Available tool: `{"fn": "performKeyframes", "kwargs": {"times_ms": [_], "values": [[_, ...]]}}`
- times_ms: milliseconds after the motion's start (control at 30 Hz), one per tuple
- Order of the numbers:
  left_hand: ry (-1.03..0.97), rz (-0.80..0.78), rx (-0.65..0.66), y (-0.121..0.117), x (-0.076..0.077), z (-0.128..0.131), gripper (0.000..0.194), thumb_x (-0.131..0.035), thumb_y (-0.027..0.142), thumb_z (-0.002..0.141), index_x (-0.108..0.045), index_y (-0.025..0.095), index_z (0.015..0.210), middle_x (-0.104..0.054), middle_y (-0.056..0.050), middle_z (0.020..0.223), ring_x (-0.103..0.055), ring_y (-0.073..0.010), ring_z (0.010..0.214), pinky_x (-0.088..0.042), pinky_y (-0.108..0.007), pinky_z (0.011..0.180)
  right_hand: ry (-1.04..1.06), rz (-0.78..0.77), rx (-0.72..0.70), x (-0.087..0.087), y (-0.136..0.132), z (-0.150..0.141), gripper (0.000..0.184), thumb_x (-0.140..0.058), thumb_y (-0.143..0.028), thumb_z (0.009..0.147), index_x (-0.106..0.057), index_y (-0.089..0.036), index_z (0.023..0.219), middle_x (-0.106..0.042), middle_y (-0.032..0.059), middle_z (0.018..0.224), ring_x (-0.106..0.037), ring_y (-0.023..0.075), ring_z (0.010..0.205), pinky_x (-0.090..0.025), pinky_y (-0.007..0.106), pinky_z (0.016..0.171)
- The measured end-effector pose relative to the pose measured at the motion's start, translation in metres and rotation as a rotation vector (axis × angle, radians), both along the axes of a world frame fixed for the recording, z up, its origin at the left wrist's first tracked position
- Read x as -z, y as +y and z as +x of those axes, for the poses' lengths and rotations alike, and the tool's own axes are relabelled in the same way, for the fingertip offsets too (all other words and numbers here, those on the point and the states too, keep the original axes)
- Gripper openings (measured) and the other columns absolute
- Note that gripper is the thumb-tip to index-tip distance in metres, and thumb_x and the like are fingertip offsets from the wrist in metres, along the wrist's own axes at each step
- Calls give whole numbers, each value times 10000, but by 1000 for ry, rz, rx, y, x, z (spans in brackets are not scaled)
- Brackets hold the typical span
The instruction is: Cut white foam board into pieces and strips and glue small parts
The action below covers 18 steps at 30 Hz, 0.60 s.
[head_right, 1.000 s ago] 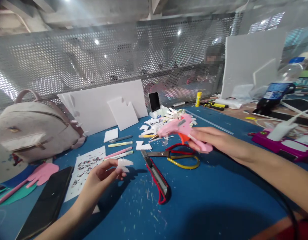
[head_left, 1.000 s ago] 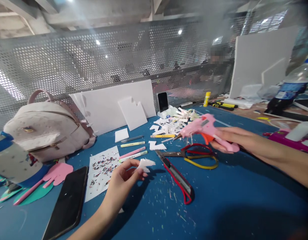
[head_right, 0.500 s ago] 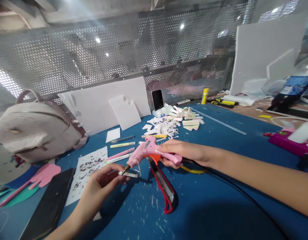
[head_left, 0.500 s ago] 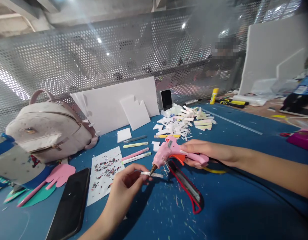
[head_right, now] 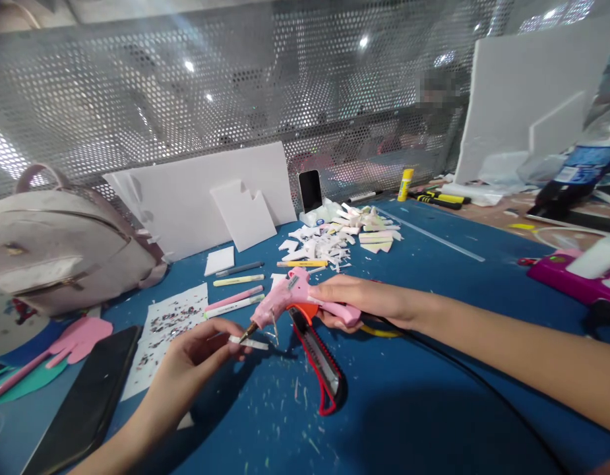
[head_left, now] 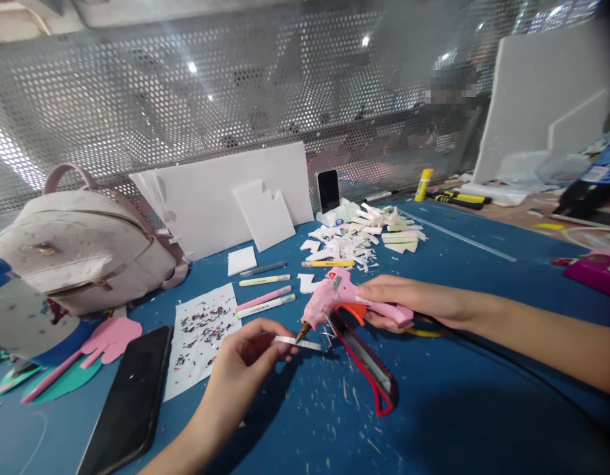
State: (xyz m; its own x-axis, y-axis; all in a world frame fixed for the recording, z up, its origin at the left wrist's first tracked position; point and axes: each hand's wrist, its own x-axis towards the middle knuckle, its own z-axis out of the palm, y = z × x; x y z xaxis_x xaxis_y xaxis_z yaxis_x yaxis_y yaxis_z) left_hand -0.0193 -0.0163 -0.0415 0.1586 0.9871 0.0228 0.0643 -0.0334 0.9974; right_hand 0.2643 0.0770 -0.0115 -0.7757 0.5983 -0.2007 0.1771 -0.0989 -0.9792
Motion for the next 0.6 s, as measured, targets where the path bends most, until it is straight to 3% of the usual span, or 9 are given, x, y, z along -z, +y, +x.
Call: {"fn": "performKeyframes", "kwargs": {"times_ms": [300,600], "values": [[-32,-6,13,0,-2,2,156,-722,318,850,-666,174,873,-760,-34,805,-705,-136,751,-550,-243,757,7,63,1,2,1,3,492,-552,-571,917,-515,-133,697,-497,-12,606,-370,54,462,-273,198,421],[-63,-16,13,1,-2,3,235,-756,361,805,-653,157,857,-760,-44,775,-706,-145,723,-551,-250,725,31,28,-10,3,1,3,485,-543,-556,928,-507,-132,696,-476,-21,596,-345,47,457,-261,193,422]]}}
